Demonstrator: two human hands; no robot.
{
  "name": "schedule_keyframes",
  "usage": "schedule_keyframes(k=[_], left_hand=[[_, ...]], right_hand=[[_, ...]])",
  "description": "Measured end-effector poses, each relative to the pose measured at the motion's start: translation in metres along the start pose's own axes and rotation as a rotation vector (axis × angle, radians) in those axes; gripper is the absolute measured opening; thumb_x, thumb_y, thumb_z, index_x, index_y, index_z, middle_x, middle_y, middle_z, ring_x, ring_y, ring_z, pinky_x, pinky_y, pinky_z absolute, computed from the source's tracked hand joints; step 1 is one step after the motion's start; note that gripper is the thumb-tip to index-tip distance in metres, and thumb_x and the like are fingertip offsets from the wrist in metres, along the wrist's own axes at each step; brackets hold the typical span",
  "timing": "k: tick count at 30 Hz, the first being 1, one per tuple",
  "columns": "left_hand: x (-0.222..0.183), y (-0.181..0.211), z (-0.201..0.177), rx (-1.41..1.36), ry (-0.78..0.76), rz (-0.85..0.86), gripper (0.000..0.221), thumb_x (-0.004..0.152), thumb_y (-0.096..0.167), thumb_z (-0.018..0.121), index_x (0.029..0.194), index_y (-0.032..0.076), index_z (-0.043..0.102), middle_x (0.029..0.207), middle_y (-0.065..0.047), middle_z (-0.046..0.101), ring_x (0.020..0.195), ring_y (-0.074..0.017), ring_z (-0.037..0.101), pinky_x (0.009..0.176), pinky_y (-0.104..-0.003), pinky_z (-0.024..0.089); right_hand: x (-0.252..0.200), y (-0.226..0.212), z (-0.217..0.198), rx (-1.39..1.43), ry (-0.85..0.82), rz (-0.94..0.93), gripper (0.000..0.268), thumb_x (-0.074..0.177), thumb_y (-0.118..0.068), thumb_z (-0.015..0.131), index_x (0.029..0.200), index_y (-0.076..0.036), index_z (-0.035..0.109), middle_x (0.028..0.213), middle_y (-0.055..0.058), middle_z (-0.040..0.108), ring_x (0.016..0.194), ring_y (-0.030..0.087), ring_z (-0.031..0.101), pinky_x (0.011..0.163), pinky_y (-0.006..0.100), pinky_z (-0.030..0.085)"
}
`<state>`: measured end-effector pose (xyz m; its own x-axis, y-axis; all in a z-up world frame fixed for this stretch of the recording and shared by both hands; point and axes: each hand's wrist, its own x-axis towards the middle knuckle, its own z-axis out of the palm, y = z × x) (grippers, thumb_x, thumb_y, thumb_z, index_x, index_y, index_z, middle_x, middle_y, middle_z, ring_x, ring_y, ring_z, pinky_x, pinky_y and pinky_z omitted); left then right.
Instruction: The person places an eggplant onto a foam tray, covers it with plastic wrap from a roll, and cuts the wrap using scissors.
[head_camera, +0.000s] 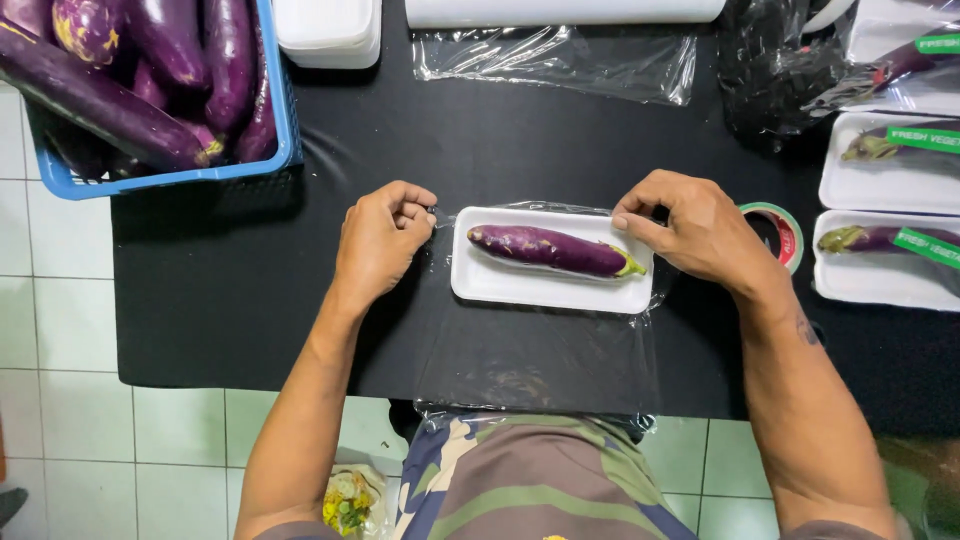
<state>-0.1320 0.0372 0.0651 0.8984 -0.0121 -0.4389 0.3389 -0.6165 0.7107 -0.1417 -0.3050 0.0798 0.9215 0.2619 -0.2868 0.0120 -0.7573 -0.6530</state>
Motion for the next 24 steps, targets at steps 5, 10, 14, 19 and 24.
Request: schedule_keyframes(k=[5,10,14,19,24], left_hand=[[0.003,-0.004,0.004,-0.05,0.079,0.068,0.023,0.084,0.006,0.069,0.105,0.013,0.076,0.078,0.001,0.072,0.073,-0.0122,0.066,0.078,-0.033,0.053],[0.019,-0.003,0.003,-0.042,0.165,0.155,0.02,0.085,0.004,0.069,0.102,0.014,0.076,0.077,0.0,0.072,0.073,-0.0141,0.067,0.076,-0.034,0.053],[0.051,-0.008,0.005,-0.066,0.277,0.216,0.022,0.084,0.006,0.07,0.103,0.016,0.076,0.075,0.003,0.072,0.071,-0.0122,0.068,0.075,-0.031,0.053],[0.079,-0.005,0.006,-0.095,0.351,0.256,0.023,0.084,0.005,0.069,0.102,0.015,0.078,0.075,0.003,0.072,0.07,-0.0104,0.068,0.072,-0.029,0.053],[0.082,0.004,0.002,-0.032,0.287,0.249,0.018,0.088,0.009,0.069,0.099,0.017,0.08,0.083,-0.002,0.075,0.076,-0.0175,0.072,0.073,-0.033,0.055]], right_hand=[[0.003,0.007,0.002,0.017,0.011,-0.027,0.005,0.092,-0.011,0.075,0.094,-0.01,0.079,0.086,0.009,0.072,0.086,0.028,0.072,0.078,0.04,0.054],[0.021,0.016,-0.002,-0.011,0.041,-0.095,0.005,0.095,-0.011,0.074,0.095,-0.006,0.076,0.087,0.012,0.071,0.086,0.031,0.071,0.077,0.043,0.054],[0.045,0.022,-0.011,0.006,0.086,-0.116,0.003,0.096,-0.01,0.075,0.097,-0.007,0.077,0.088,0.012,0.07,0.086,0.031,0.07,0.077,0.041,0.053],[0.065,0.022,-0.021,0.015,0.119,-0.154,0.004,0.095,-0.005,0.075,0.098,-0.004,0.077,0.089,0.016,0.071,0.086,0.034,0.07,0.076,0.043,0.052],[0.069,0.022,-0.022,0.039,0.145,-0.134,0.006,0.095,-0.006,0.076,0.101,-0.006,0.078,0.088,0.015,0.07,0.085,0.033,0.069,0.076,0.043,0.051]])
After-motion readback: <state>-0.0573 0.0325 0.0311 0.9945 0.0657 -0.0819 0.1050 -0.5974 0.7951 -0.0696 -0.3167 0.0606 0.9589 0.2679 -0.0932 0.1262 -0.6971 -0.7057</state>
